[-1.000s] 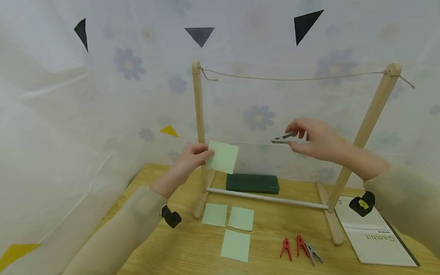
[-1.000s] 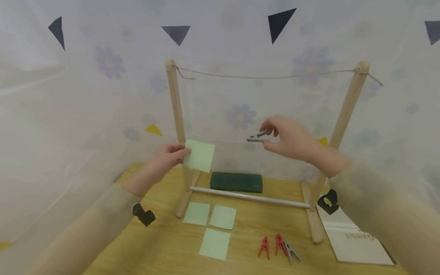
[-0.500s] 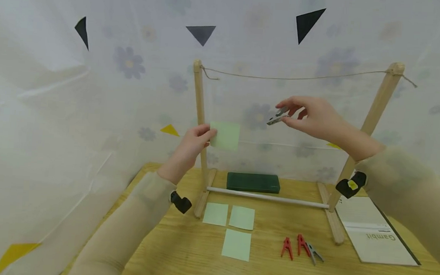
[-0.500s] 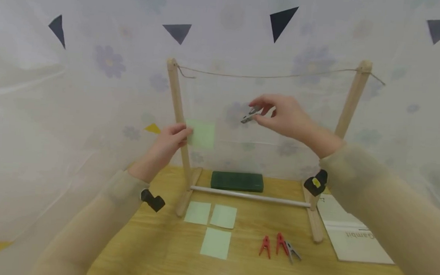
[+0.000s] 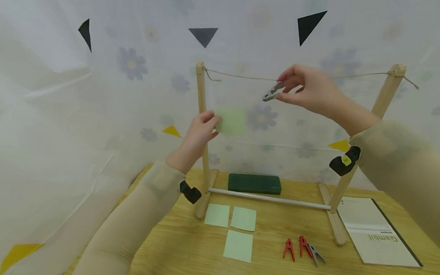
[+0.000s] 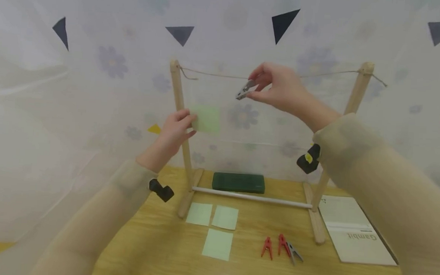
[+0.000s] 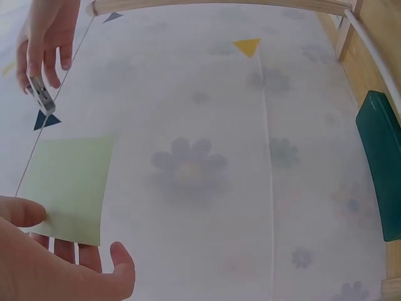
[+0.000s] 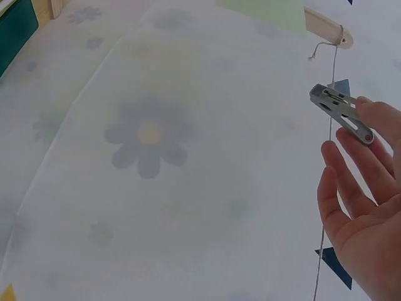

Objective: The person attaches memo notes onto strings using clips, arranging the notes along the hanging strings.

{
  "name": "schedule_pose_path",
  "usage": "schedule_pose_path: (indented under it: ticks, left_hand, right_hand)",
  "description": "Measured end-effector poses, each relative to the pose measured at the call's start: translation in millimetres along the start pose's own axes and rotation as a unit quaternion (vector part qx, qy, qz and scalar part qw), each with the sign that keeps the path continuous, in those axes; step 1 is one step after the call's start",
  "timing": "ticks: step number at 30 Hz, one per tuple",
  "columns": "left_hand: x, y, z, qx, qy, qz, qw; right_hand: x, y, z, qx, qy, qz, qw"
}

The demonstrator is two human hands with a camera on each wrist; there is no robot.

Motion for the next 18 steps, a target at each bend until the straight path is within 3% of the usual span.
schedule_pose_path:
  ticks: [7, 14, 18]
  left_hand:
    - [7.1, 12.0, 6.0, -0.036, 0.022, 0.001, 0.9991]
    - [11.8, 18.9, 12.5, -0.032, 0.038, 0.006, 0.9987]
    - [16.2, 19.1, 15.3, -0.063, 0.045, 0.011, 0.9969]
  right_hand:
    - [13.5, -5.6, -8.0, 0.027, 0.014, 0.032, 0.9990]
    - [20.1, -2.7, -11.9, 0.062, 0.019, 0.074, 0.9952]
    - [24.3, 0.0, -11.7, 0.090, 0.027, 0.101, 0.9904]
Point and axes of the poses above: each hand's wrist, its own x-axis towards the middle knuckle, its own z-axis out of the palm, y = z × x, the point moved 7 cm from there along x, towards the middle knuckle, and after that the axes turned 5 degrees about y, right-handed, at the moved point
